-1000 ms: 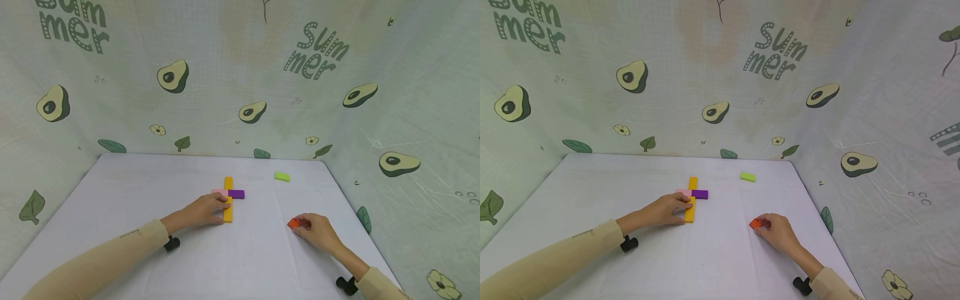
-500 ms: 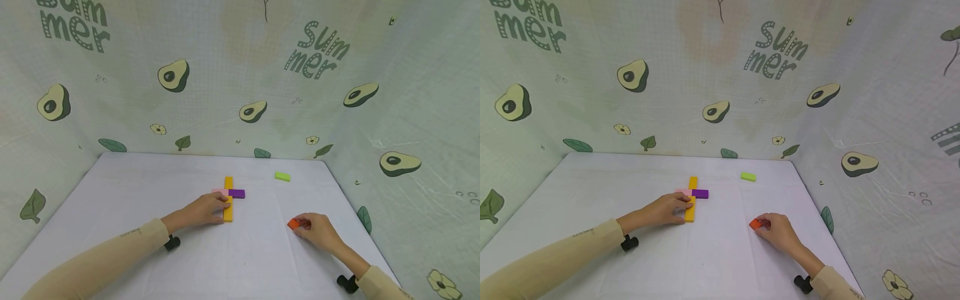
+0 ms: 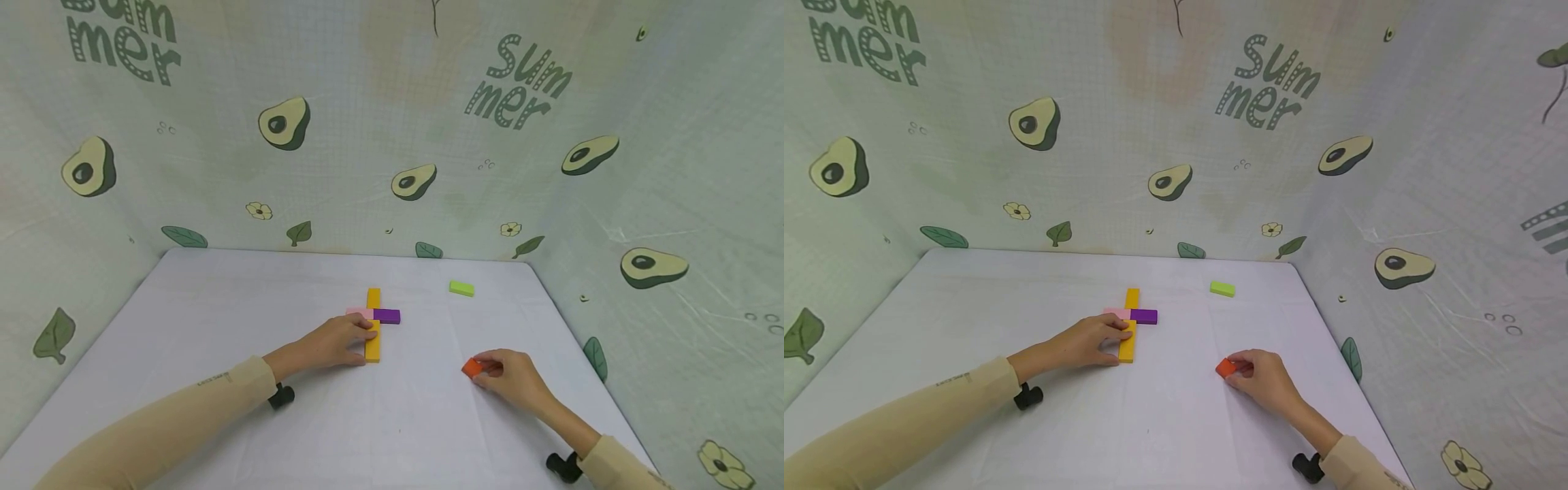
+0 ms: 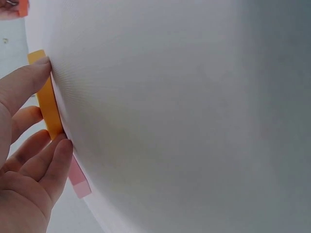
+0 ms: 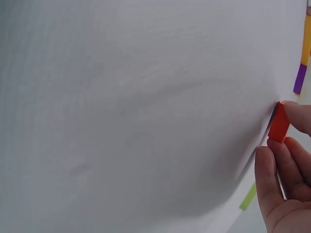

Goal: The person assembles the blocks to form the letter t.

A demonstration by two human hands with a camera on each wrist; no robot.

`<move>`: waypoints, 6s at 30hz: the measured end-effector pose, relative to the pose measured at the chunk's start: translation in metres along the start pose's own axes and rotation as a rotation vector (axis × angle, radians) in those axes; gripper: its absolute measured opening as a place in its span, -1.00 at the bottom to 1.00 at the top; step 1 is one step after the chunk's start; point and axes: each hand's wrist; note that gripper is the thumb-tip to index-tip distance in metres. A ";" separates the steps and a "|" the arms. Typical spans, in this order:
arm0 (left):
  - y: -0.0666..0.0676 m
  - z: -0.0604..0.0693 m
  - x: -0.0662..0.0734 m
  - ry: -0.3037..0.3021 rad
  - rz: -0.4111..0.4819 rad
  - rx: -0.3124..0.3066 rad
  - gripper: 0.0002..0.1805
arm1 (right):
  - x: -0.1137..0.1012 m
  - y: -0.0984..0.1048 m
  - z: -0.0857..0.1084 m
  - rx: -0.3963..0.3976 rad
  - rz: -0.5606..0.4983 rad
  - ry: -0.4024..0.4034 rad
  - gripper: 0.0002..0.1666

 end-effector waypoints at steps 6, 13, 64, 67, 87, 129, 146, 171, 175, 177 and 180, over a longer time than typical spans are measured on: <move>0.001 0.001 0.001 0.000 0.008 0.000 -0.32 | -0.014 -0.008 0.000 -0.016 -0.008 0.012 -0.62; 0.001 0.000 -0.001 0.008 0.019 -0.003 -0.32 | -0.033 -0.023 -0.002 -0.067 -0.040 0.075 -0.63; -0.001 0.002 -0.002 -0.030 -0.002 0.030 -0.36 | -0.127 -0.093 -0.018 -0.189 -0.050 0.253 -0.63; -0.001 0.001 -0.002 -0.036 0.002 0.032 -0.36 | -0.127 -0.094 -0.018 -0.184 -0.047 0.257 -0.63; -0.001 -0.001 -0.003 -0.043 -0.016 0.034 -0.37 | -0.127 -0.099 -0.021 -0.153 -0.052 0.254 -0.64; -0.001 0.000 0.000 -0.049 -0.029 0.037 -0.36 | -0.127 -0.099 -0.022 -0.139 -0.087 0.251 -0.60; 0.001 0.000 0.002 -0.029 -0.020 0.027 -0.35 | -0.116 -0.061 -0.037 -0.177 -0.043 0.142 -0.56; -0.001 0.000 0.000 0.001 -0.009 0.015 -0.34 | -0.025 -0.004 -0.144 0.048 0.152 0.052 -0.42; 0.001 0.000 0.001 -0.003 -0.010 0.013 -0.33 | -0.017 -0.001 -0.156 0.070 0.164 0.035 -0.43; 0.001 0.000 0.001 0.000 -0.001 0.014 -0.33 | -0.015 0.000 -0.161 0.075 0.162 0.019 -0.42; 0.001 0.000 0.001 0.011 0.011 0.013 -0.33 | -0.013 0.002 -0.167 0.082 0.166 -0.006 -0.43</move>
Point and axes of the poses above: each hand's wrist, its own z-axis away from the middle knuckle, its own y-axis out of the back of the hand, x = y × z, and after that the axes turned 10 degrees about -y, right-handed
